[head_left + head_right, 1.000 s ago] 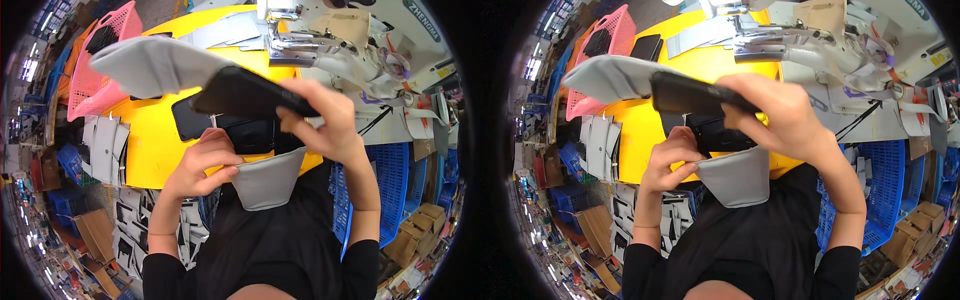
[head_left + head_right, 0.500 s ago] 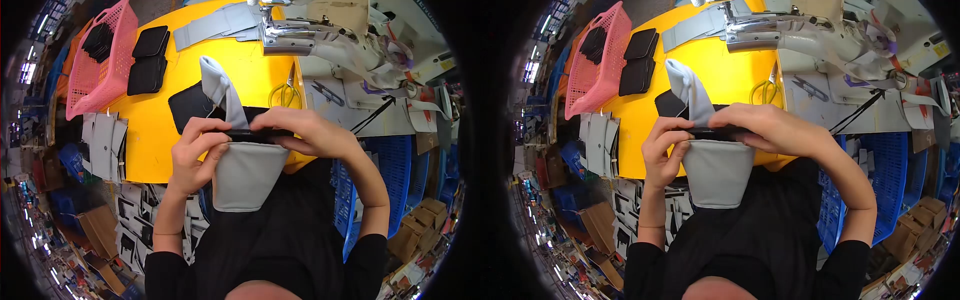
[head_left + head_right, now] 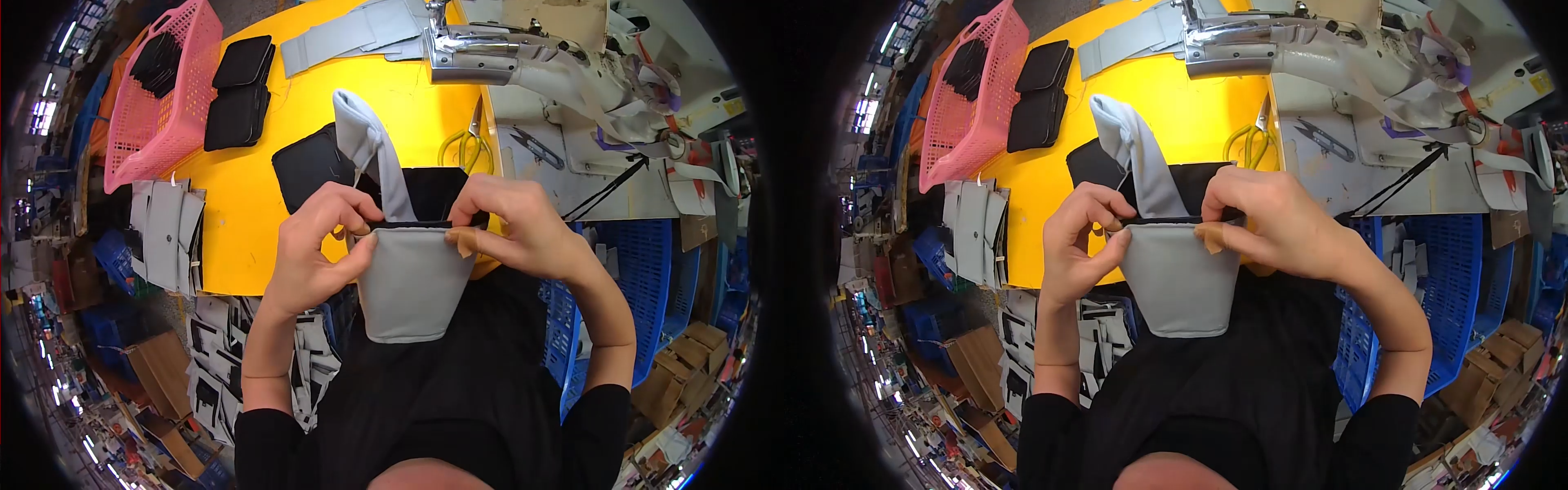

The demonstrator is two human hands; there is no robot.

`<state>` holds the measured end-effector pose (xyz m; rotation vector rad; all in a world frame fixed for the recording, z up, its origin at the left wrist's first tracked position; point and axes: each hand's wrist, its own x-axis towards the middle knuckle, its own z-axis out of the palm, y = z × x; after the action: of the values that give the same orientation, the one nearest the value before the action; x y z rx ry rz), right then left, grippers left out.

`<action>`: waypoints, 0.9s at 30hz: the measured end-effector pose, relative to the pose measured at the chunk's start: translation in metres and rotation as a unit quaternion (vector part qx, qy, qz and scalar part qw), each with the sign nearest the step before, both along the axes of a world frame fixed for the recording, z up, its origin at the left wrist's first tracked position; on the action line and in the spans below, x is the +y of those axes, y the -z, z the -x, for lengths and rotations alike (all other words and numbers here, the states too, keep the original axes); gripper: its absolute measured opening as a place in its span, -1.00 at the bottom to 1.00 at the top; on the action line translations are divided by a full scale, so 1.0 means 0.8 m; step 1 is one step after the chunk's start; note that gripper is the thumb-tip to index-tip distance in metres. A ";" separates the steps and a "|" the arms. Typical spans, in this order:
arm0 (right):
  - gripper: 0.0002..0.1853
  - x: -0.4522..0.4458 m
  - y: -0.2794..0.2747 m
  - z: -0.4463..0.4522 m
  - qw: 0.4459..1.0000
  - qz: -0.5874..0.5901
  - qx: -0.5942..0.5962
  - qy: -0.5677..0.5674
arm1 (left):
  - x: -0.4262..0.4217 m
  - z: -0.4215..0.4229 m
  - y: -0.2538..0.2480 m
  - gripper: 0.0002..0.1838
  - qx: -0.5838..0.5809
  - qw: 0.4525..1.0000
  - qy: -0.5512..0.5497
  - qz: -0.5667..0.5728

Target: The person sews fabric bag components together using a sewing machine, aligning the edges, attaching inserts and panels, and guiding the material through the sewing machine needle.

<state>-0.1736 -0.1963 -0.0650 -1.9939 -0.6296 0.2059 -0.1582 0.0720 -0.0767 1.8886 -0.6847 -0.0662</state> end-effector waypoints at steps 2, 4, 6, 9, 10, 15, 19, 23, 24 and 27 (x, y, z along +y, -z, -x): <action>-0.85 0.004 -0.003 0.005 1.000 0.016 -0.001 0.005 | -0.001 0.007 -0.007 -0.87 0.019 1.000 0.004 -0.023; -0.85 0.009 -0.008 0.009 1.000 0.015 -0.011 0.005 | -0.006 0.012 -0.018 -0.86 0.046 0.998 -0.014 -0.041; -0.83 0.013 -0.013 0.012 0.999 0.014 -0.035 0.004 | -0.012 0.019 -0.031 -0.85 0.062 0.997 -0.024 -0.049; -0.81 0.019 -0.022 0.022 0.996 0.038 -0.083 0.006 | -0.022 0.032 -0.046 -0.79 -0.008 0.992 -0.036 -0.120; -0.80 0.020 -0.022 0.024 0.993 0.050 -0.108 0.007 | -0.021 0.033 -0.046 -0.79 -0.006 0.992 -0.037 -0.121; -0.78 0.022 -0.018 0.031 0.985 0.060 -0.159 0.009 | -0.023 0.039 -0.046 -0.79 -0.014 0.989 -0.022 -0.143; -0.78 0.016 -0.017 0.037 0.979 0.049 -0.197 0.004 | -0.023 0.040 -0.043 -0.78 -0.094 0.987 -0.003 -0.134; -0.78 0.013 -0.015 0.046 0.970 0.020 -0.240 -0.030 | -0.017 0.046 -0.031 -0.74 -0.261 0.954 0.038 -0.141; -0.78 0.013 -0.013 0.047 0.965 0.017 -0.258 -0.034 | -0.015 0.048 -0.027 -0.72 -0.299 0.942 0.040 -0.145; -0.78 0.013 -0.007 0.049 0.955 0.011 -0.292 -0.040 | -0.011 0.052 -0.015 -0.69 -0.368 0.917 0.041 -0.150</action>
<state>-0.2126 -0.1862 -0.0594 -2.0536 -1.0839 -0.3476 -0.1998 0.0633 -0.0650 2.1773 -1.3216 0.5449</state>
